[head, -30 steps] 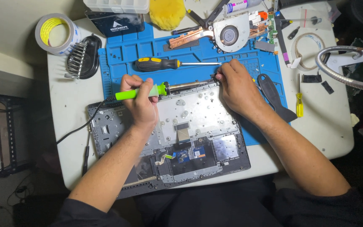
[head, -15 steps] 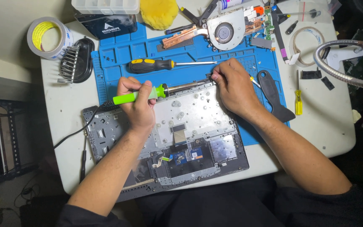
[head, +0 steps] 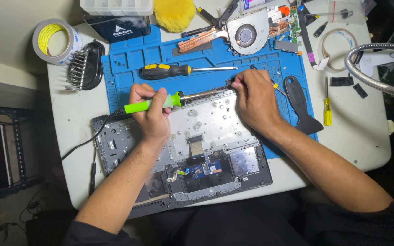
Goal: Using a soldering iron to melt plastic rivets on a laptop keyboard assembly during a repair process.
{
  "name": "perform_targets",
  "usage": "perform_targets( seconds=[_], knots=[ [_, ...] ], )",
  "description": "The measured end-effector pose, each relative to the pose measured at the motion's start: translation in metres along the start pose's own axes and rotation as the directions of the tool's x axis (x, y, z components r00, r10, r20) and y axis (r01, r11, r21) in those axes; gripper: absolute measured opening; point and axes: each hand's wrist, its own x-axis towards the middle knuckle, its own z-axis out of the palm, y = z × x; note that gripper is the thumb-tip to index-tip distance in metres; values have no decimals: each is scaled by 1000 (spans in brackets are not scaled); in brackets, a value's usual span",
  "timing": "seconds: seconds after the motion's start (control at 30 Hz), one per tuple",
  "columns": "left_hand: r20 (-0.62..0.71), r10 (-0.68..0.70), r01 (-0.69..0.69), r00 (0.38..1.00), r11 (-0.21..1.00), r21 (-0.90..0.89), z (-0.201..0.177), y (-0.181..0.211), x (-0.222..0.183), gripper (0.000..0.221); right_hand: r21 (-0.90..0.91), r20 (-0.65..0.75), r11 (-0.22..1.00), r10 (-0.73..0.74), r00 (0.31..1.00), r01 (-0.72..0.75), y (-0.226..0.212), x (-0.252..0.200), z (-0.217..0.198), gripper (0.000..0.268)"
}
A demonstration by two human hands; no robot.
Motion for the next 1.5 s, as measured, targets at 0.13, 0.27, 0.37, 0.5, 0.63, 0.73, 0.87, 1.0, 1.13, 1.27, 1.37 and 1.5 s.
perform_targets(
  seconds=[0.13, 0.27, 0.37, 0.5, 0.63, 0.73, 0.87, 1.0, 1.13, 1.27, 1.37, 1.5],
  knots=[
    [-7, 7, -7, 1000, 1000, -7, 1, 1, 2, 27, -45, -7, 999, -21, 1000, 21, -6, 1, -3, 15],
    [-6, 0, 0, 1000, 1000, -12, 2, 3, 2, 27, -62, 19, 997, -38, 999, 40, -2, 2, -2, 13],
    [-14, -8, 8, 1000, 1000, -4, 1, 4, 1, 27, -59, 48, 997, -39, 998, 42, -2, 2, 0, 12],
    [-30, 7, -7, 1000, 1000, -19, 0, -1, 2, 27, -55, 121, 992, -104, 987, 111, -5, 7, -16, 16],
    [-42, 1, -2, 999, 1000, -30, -3, -1, 3, 27, -160, 154, 980, -90, 984, 115, -29, 0, -44, 15],
    [-41, -1, -1, 999, 999, -35, -1, -2, 3, 26, -168, 196, 986, 43, 980, -10, -49, -8, -58, 43],
    [-38, -10, 9, 999, 1000, -20, -1, -1, 2, 26, -165, 214, 984, 101, 971, -66, -56, -14, -61, 41],
    [-37, -5, 4, 999, 1000, -16, 0, 2, 1, 26, -189, 220, 981, 79, 972, -37, -53, -19, -52, 39],
    [-30, 1, -1, 1000, 1000, -3, 3, 7, 0, 26, -151, 199, 987, 81, 977, -52, -52, -19, -44, 37],
    [-29, -8, 8, 1000, 1000, -5, 1, 5, 0, 25, -143, 166, 989, 71, 984, -48, -50, -23, -39, 44],
    [-33, 2, -2, 999, 1000, -2, 3, 8, 1, 25, -130, 159, 991, 64, 985, -43, -40, -21, -35, 46],
    [-41, 15, -15, 999, 1000, -3, 2, 5, 2, 25, -56, 132, 996, 74, 989, -67, -37, -18, -28, 64]
  ],
)
